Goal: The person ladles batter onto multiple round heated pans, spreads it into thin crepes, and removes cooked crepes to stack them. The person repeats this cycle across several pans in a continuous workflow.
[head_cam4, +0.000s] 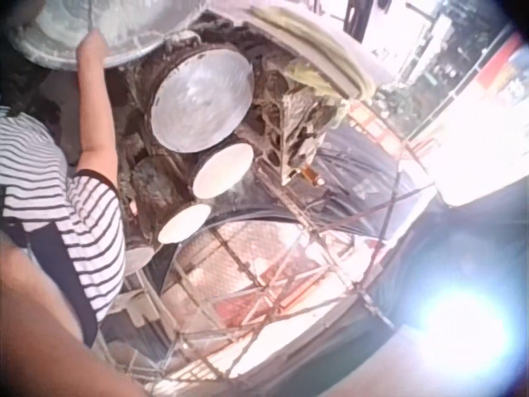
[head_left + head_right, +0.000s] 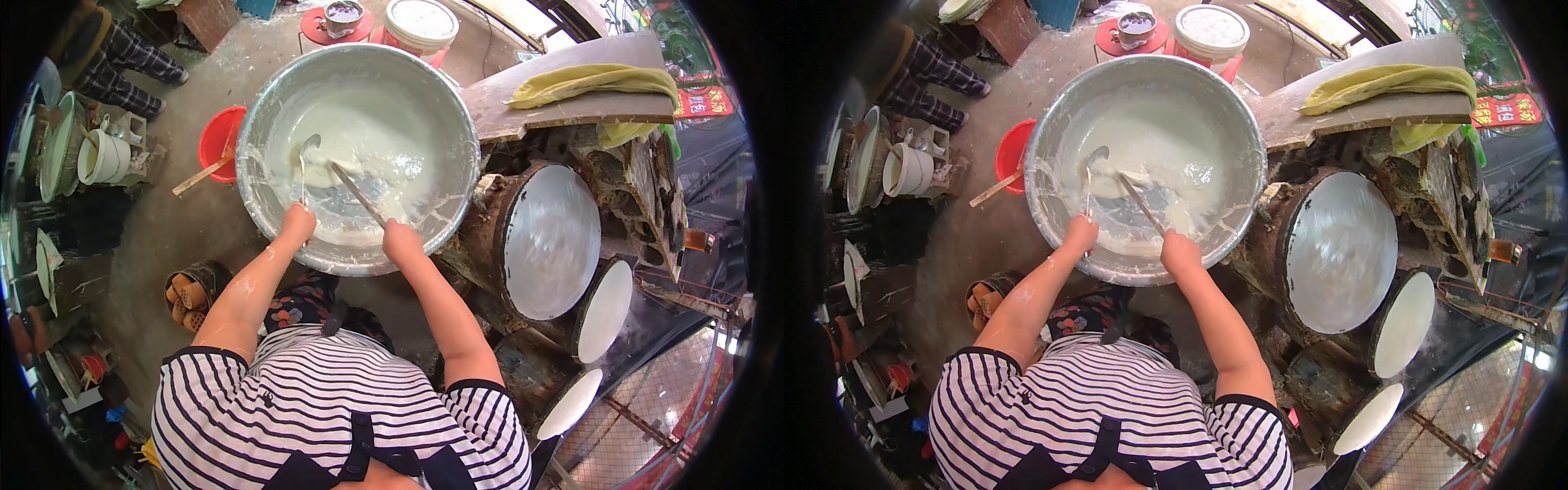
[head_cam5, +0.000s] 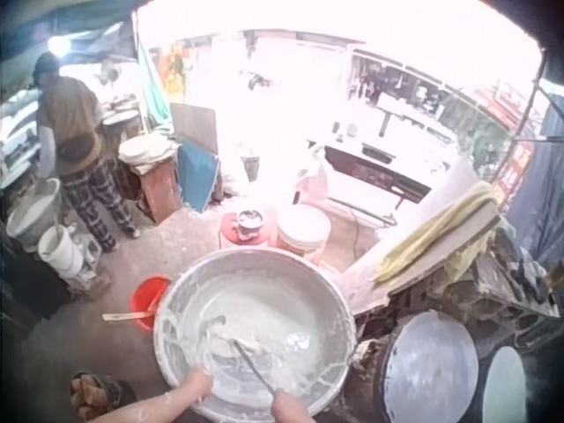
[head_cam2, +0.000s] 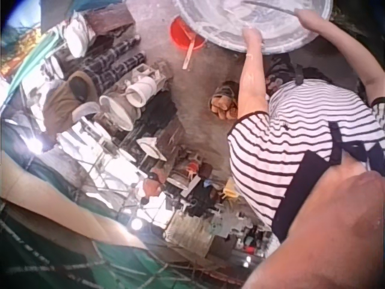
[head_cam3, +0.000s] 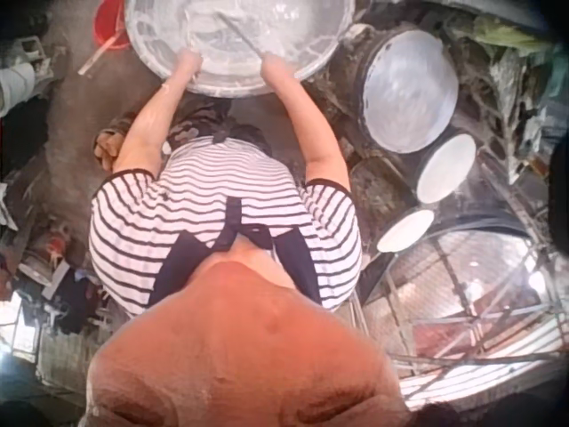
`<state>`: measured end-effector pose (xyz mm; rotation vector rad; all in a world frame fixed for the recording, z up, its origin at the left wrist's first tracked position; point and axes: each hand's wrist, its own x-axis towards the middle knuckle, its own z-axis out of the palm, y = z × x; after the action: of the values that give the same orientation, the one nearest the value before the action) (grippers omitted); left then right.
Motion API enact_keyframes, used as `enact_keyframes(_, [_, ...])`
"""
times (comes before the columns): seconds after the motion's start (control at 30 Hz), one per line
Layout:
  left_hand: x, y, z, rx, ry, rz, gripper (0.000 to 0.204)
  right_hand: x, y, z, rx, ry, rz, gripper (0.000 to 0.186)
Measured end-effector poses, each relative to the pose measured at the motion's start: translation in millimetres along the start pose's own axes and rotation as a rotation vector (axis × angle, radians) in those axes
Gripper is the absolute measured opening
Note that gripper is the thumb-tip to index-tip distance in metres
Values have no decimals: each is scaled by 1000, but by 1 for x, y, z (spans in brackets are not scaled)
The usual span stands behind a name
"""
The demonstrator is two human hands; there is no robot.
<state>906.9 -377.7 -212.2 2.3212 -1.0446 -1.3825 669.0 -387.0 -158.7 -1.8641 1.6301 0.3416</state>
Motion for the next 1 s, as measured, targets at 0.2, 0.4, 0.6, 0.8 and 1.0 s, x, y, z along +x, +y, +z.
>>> enact_keyframes(0.2, [42,-39,31,122,64,26,27,4,24,0,11,89,116,15])
enact_keyframes(0.4, [21,-5,57,-204,-165,-99,19,11,3,16,154,-29,97,20])
enact_keyframes(0.6, [17,25,35,-645,-235,-152,16,16,0,-10,205,22,37,19])
enact_keyframes(0.8, [55,10,51,-284,-53,-61,18,34,19,-3,111,110,116,17])
enact_keyframes(1.0, [16,24,76,-488,-153,-156,16,30,13,23,278,16,68,23])
